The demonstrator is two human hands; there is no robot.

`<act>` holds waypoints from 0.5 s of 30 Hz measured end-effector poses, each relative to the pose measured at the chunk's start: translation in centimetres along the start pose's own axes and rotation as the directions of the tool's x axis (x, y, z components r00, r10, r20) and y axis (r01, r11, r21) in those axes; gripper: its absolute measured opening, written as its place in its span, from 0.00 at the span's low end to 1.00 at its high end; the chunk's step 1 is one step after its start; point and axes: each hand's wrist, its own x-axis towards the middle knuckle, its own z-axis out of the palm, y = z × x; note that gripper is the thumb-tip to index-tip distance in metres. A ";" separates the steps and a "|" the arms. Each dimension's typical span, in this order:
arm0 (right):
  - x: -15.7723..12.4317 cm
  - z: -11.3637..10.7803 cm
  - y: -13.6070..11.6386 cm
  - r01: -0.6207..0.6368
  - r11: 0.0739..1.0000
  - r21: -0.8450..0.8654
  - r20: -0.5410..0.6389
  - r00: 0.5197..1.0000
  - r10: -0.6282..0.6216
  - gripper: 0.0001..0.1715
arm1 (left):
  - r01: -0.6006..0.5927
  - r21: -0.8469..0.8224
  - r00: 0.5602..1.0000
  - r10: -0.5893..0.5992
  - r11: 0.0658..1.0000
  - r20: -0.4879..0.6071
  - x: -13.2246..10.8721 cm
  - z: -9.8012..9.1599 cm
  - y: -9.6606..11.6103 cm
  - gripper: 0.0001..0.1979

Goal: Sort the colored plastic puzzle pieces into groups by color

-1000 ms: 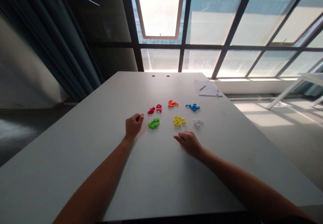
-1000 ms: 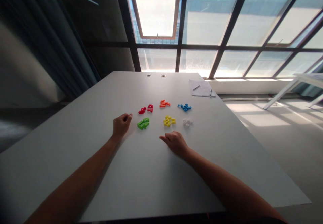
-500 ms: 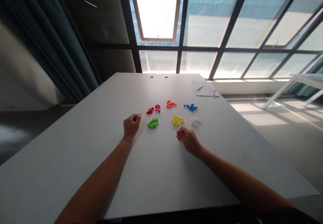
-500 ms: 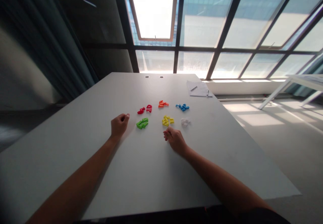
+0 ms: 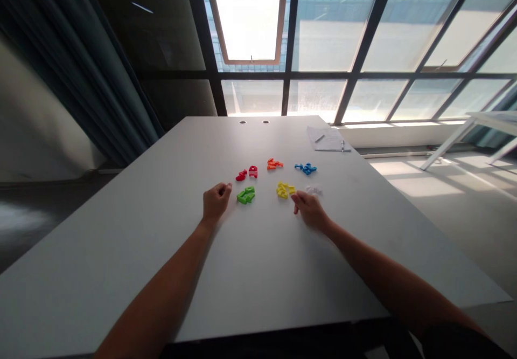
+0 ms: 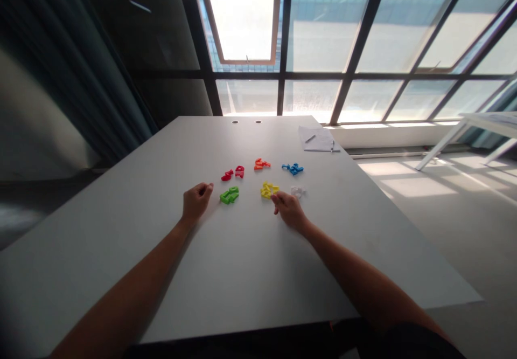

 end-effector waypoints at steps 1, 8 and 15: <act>0.5 -1.0 0.2 -0.007 1.000 -0.007 -0.063 0.998 0.006 0.35 | -0.006 0.001 1.000 0.006 1.000 0.005 0.0 0.0 0.0 0.22; 3.2 -12.2 4.0 -0.154 0.979 -0.132 -0.385 0.918 0.093 0.27 | -0.041 0.029 0.999 0.040 0.999 0.035 -0.1 0.1 0.3 0.22; 0.4 -22.4 12.6 -0.589 0.693 -0.416 -0.752 0.651 0.102 0.52 | -0.079 0.070 0.993 0.073 0.994 0.090 0.0 0.3 0.3 0.23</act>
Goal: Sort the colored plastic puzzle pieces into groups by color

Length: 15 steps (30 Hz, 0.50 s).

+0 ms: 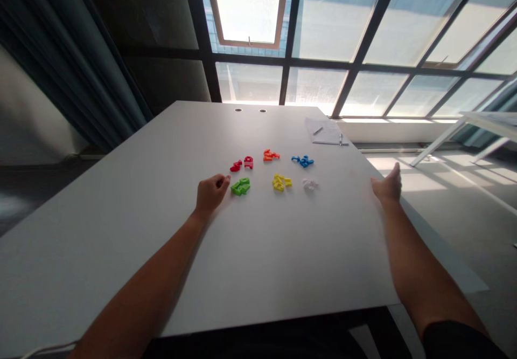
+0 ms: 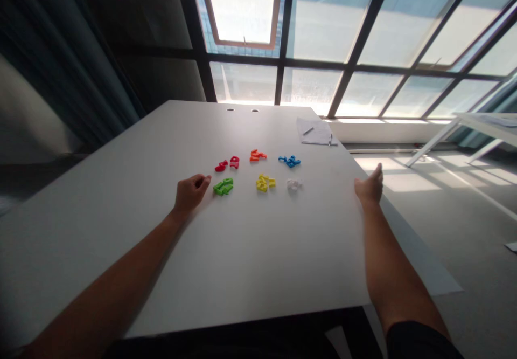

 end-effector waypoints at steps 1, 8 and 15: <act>0.2 0.2 1.0 -0.088 0.996 -0.013 -0.013 0.996 0.087 0.51 | -0.006 0.001 1.000 0.006 1.000 0.003 0.0 0.0 0.0 0.23; 0.1 2.1 0.5 -0.172 0.981 0.087 -0.049 0.983 0.177 0.12 | -0.031 0.008 0.999 0.030 1.000 0.009 0.0 0.1 0.0 0.23; -2.4 2.8 -3.9 0.127 0.974 0.186 0.044 0.990 -0.137 0.19 | -0.056 0.064 0.998 0.056 0.996 -0.010 -0.1 -0.1 0.1 0.23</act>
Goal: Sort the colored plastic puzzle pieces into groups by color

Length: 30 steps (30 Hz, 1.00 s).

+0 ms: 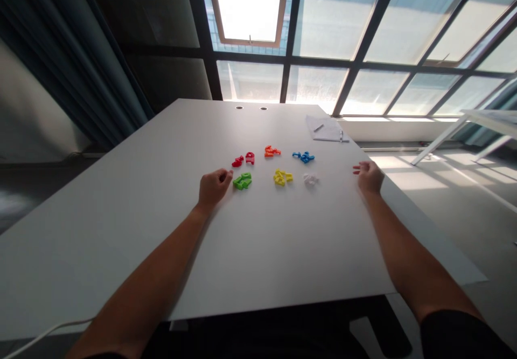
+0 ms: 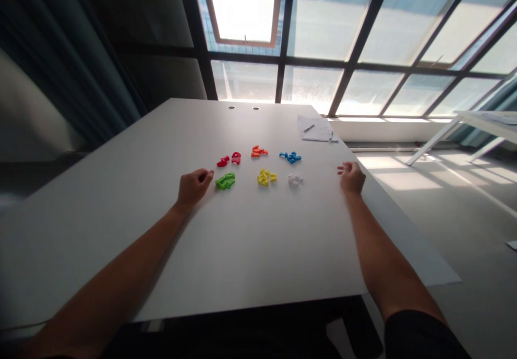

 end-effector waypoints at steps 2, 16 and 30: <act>-1.1 0.2 -2.5 0.243 0.964 0.111 0.026 0.969 -0.247 0.25 | -0.054 0.037 0.999 0.054 0.998 0.003 -0.1 -0.5 1.0 0.22; -17.7 -0.3 -15.8 0.718 0.570 0.400 0.747 0.106 -0.657 0.60 | -0.614 -0.091 0.571 0.520 0.784 0.635 -7.4 0.2 6.0 0.51; -17.1 0.3 -15.8 0.698 0.598 0.394 0.744 0.139 -0.653 0.55 | -0.531 -0.134 0.585 0.476 0.837 0.657 -6.3 0.2 6.2 0.47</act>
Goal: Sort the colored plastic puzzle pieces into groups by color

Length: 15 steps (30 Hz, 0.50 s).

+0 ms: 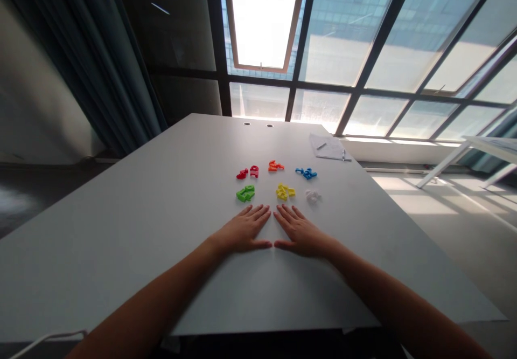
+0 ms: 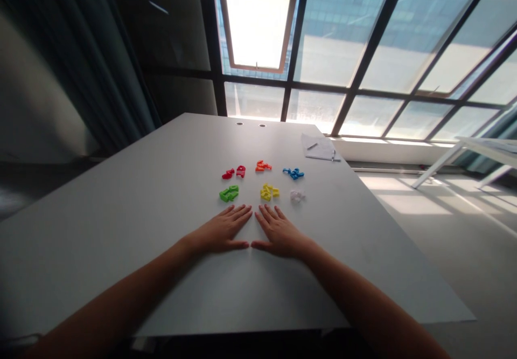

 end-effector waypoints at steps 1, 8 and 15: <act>0.1 0.0 0.2 0.011 1.000 0.009 -0.049 0.999 -0.011 0.50 | -0.006 -0.026 0.999 0.005 1.000 -0.035 0.0 -0.2 -0.2 0.42; 1.3 0.2 3.8 -0.154 0.955 0.253 -0.473 0.841 0.261 0.24 | 0.157 -0.269 0.946 -0.222 0.950 -0.235 -0.4 -1.1 -2.3 0.14; 0.9 -0.4 9.8 -0.410 0.882 0.233 -0.707 0.552 0.443 0.26 | 0.235 -0.159 0.811 -0.284 0.959 -0.511 -0.5 -1.6 -3.7 0.16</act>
